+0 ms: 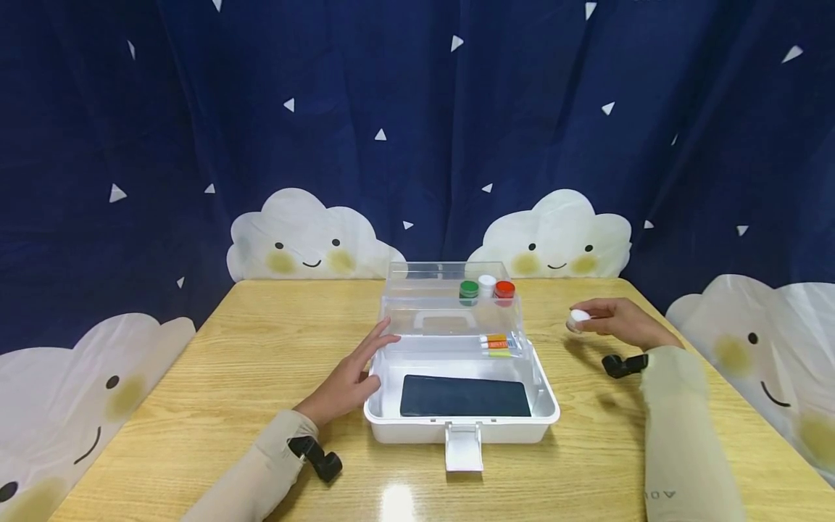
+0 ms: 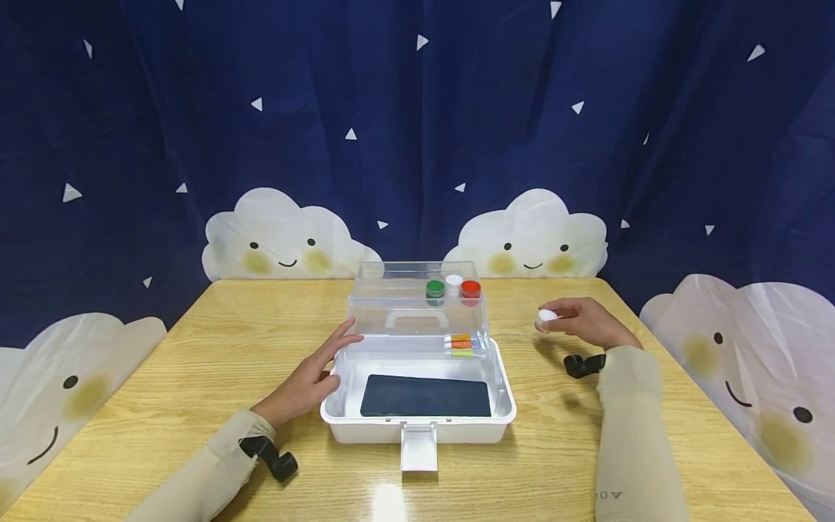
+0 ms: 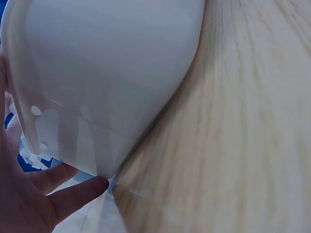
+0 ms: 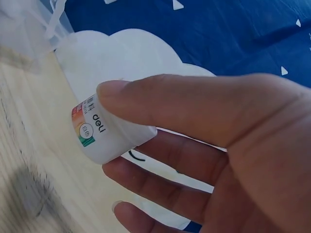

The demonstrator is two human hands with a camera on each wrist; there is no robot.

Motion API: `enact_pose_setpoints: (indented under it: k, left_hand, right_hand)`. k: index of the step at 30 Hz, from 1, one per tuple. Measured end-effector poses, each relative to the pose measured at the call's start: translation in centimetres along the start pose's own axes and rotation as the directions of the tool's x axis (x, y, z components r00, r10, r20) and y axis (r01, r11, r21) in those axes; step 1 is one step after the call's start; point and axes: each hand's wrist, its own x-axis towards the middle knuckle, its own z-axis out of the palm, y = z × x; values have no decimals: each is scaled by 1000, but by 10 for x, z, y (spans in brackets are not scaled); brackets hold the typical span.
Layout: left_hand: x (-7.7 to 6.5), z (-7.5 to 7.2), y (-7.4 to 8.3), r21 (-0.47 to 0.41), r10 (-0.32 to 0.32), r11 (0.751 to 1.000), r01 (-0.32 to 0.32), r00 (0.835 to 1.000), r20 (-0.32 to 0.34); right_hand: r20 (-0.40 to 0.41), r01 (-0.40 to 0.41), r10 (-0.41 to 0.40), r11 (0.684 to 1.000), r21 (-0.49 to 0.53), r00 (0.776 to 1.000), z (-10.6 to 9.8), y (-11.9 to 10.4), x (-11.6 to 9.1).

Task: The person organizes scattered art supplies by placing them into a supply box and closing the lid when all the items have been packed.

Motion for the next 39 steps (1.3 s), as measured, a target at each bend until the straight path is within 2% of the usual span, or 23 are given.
enact_pose_setpoints:
  k: [6, 15, 21, 26, 39]
  left_hand:
    - [0, 0, 1, 1, 0, 1000, 0, 1000, -1]
    - [0, 0, 1, -14, 1, 1000, -1, 1000, 1]
    - [-1, 0, 2, -12, 4, 1000, -4, 1000, 3]
    - [-1, -1, 2, -12, 6, 1000, -6, 1000, 2]
    - [0, 0, -1, -11, 19, 1000, -19, 1000, 2]
  right_hand:
    - [-25, 18, -18, 1000, 19, 1000, 0, -16, 1]
    - [-73, 2, 3, 997, 73, 997, 2, -33, 3]
    - [-102, 13, -10, 999, 33, 995, 3, -50, 4]
    - [-125, 51, -53, 999, -17, 991, 3, -63, 5]
    - [-115, 91, -97, 994, -53, 989, 7, -87, 6]
